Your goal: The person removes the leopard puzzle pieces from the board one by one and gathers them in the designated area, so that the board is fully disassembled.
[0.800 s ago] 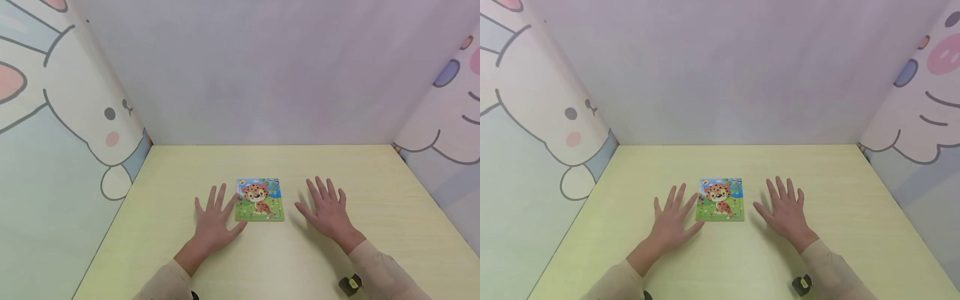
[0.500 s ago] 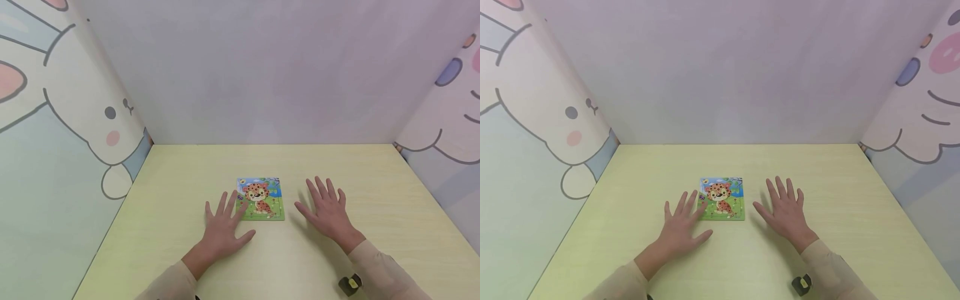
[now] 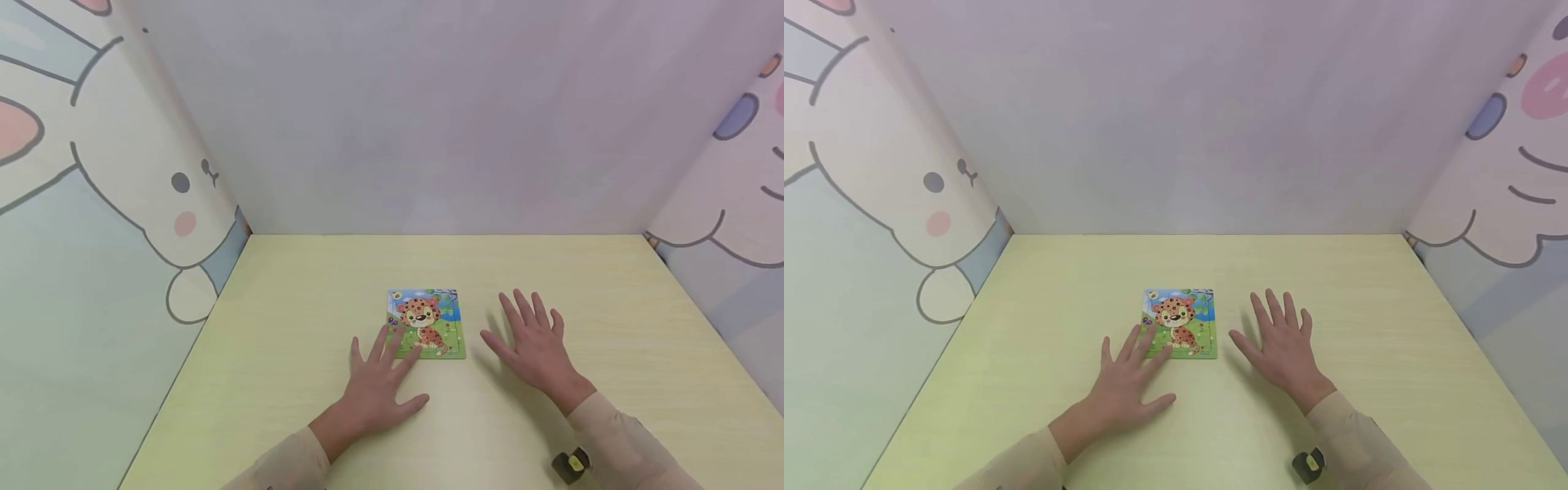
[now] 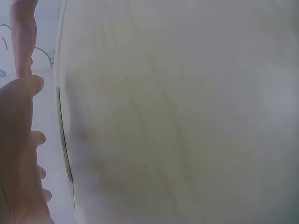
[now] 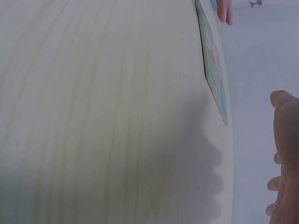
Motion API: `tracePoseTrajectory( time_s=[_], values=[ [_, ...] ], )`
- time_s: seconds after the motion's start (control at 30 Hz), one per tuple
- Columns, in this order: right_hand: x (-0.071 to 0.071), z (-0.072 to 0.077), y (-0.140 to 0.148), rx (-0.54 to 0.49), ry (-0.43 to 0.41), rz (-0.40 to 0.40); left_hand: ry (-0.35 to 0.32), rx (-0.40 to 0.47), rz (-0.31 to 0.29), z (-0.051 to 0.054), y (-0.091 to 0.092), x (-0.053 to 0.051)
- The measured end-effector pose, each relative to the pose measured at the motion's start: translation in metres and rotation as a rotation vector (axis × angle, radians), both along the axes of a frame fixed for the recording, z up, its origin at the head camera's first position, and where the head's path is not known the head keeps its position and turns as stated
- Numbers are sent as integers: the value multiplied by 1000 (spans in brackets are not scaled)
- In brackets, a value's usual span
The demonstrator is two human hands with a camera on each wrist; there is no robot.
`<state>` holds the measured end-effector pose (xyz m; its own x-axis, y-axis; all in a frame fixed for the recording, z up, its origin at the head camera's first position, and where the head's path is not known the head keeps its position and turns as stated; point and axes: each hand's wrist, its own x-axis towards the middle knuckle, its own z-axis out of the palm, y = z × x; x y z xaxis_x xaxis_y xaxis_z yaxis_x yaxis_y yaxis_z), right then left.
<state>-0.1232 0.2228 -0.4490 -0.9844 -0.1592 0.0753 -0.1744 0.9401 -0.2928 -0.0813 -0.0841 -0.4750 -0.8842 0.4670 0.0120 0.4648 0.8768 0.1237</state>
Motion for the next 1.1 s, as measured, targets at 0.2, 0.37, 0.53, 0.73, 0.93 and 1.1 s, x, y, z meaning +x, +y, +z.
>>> tracePoseTrajectory(
  time_s=[0.2,0.37,0.53,0.73,0.93,1.1],
  values=[
    [1,-3,0,-6,11,2,-8,20,-18,-2,-1,3],
    [1,-4,-1,-5,4,3,-31,14,-22,-2,-2,5],
    [2,-5,-1,-17,13,8,-91,21,-20,-1,-2,9],
    [1,-5,-2,-28,7,14,-133,6,-12,1,0,10],
    [1,-5,-3,-18,4,13,-140,-19,-14,2,3,8],
    [1,-5,-5,-11,2,16,-139,-25,-10,1,5,6]
  ],
)
